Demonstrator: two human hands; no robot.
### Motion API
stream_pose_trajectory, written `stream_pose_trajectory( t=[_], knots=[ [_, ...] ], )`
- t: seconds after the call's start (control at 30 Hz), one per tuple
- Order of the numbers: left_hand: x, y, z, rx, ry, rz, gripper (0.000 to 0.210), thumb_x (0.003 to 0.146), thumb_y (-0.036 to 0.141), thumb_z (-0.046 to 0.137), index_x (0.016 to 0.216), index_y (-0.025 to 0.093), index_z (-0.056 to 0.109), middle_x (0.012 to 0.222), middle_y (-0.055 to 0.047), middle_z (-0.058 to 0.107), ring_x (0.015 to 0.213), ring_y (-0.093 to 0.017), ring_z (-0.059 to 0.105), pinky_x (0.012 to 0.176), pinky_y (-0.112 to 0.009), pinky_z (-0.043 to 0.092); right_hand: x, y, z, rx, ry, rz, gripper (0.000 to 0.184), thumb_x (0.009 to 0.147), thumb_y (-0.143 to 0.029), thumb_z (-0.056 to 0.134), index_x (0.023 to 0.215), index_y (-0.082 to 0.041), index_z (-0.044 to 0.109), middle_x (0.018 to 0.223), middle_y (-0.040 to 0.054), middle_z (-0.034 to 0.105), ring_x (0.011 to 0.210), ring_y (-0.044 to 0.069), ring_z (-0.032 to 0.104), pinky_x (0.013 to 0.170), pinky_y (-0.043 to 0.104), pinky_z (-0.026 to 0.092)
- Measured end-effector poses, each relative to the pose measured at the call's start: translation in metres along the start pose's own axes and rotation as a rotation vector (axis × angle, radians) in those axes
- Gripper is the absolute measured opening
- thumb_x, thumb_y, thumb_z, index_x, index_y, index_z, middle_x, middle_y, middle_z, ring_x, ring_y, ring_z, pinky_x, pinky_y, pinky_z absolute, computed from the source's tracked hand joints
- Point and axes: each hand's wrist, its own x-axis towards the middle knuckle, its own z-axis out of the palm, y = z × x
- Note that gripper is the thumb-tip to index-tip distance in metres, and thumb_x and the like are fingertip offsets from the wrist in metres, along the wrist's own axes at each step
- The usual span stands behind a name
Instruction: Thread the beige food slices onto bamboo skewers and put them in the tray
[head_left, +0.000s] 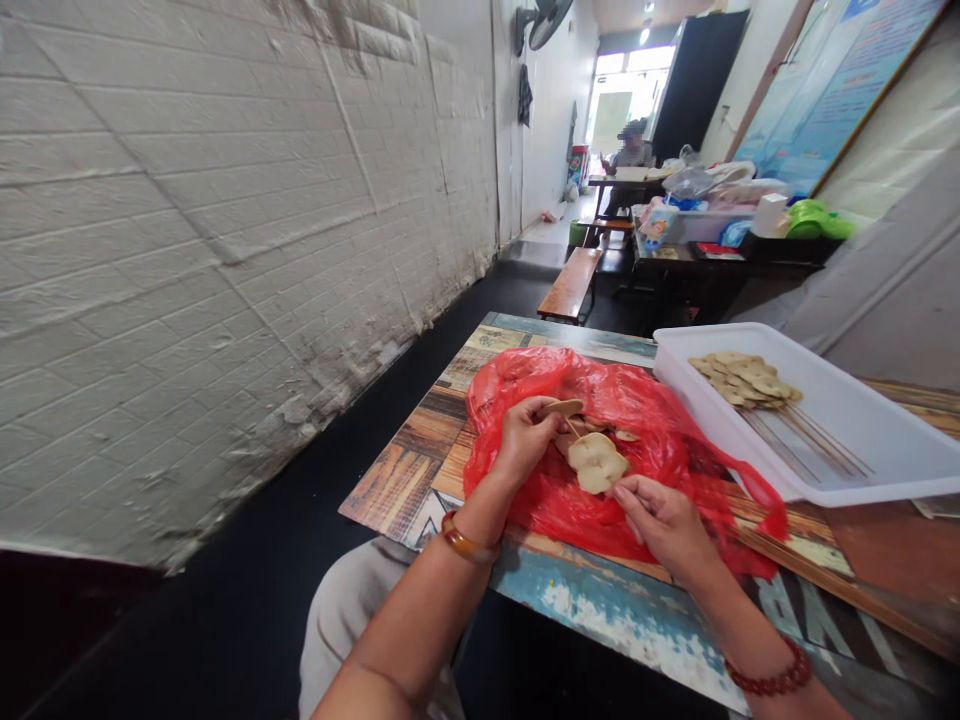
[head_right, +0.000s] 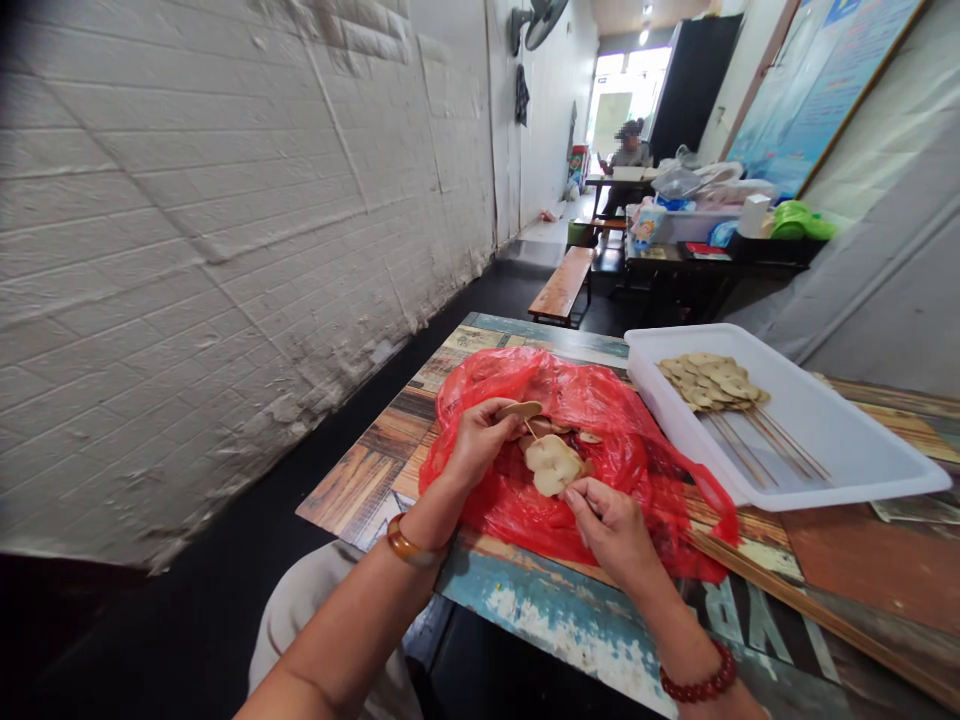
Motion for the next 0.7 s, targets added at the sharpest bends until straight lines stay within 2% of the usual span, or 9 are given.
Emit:
stream_pose_trajectory(
  t=[0.2,0.33,0.6,0.7],
  knots=[
    [0.0005,-0.0001,0.002,0.112,0.016,0.051,0.012,0.068,0.017,0.064,0.078,0.015,0.07,0.065,-0.001,0.065,0.059,-0.012,0.058,0.057,-0.021,0.044,0.0004,-0.0023,0.0014,0.021,0.014,0.001,0.033,0.089,-0.045,0.046,0.074,-0.018,0.058,0.045,-0.0058,0.043,0.041,0.011,0.042,0.045,0.023,0.032],
    [0.0003,-0.0005,0.0037,0.118,-0.016,0.038,0.016,0.069,0.021,0.065,0.083,0.014,0.069,0.065,-0.002,0.065,0.059,-0.013,0.058,0.058,-0.022,0.044,0.0013,-0.0008,0.0024,0.022,0.021,-0.002,0.035,0.089,-0.047,0.045,0.074,-0.018,0.059,0.045,-0.0057,0.044,0.041,0.011,0.043,0.046,0.023,0.033],
    [-0.0045,0.0054,0.0025,-0.172,-0.069,-0.117,0.023,0.067,0.026,0.07,0.086,0.014,0.063,0.067,-0.002,0.065,0.058,-0.012,0.06,0.057,-0.021,0.044,0.0009,0.0017,0.0026,-0.016,0.028,-0.019,0.037,0.09,-0.049,0.044,0.078,-0.019,0.06,0.046,-0.0051,0.044,0.043,0.012,0.044,0.047,0.024,0.035],
    [-0.005,0.0081,0.0015,-0.231,-0.055,-0.174,0.027,0.066,0.03,0.073,0.084,0.014,0.062,0.067,-0.002,0.064,0.057,-0.012,0.06,0.055,-0.021,0.044,0.0006,0.002,0.0032,0.0,0.017,-0.012,0.037,0.09,-0.05,0.043,0.079,-0.018,0.06,0.046,-0.0051,0.044,0.043,0.013,0.044,0.047,0.024,0.035]
  ],
)
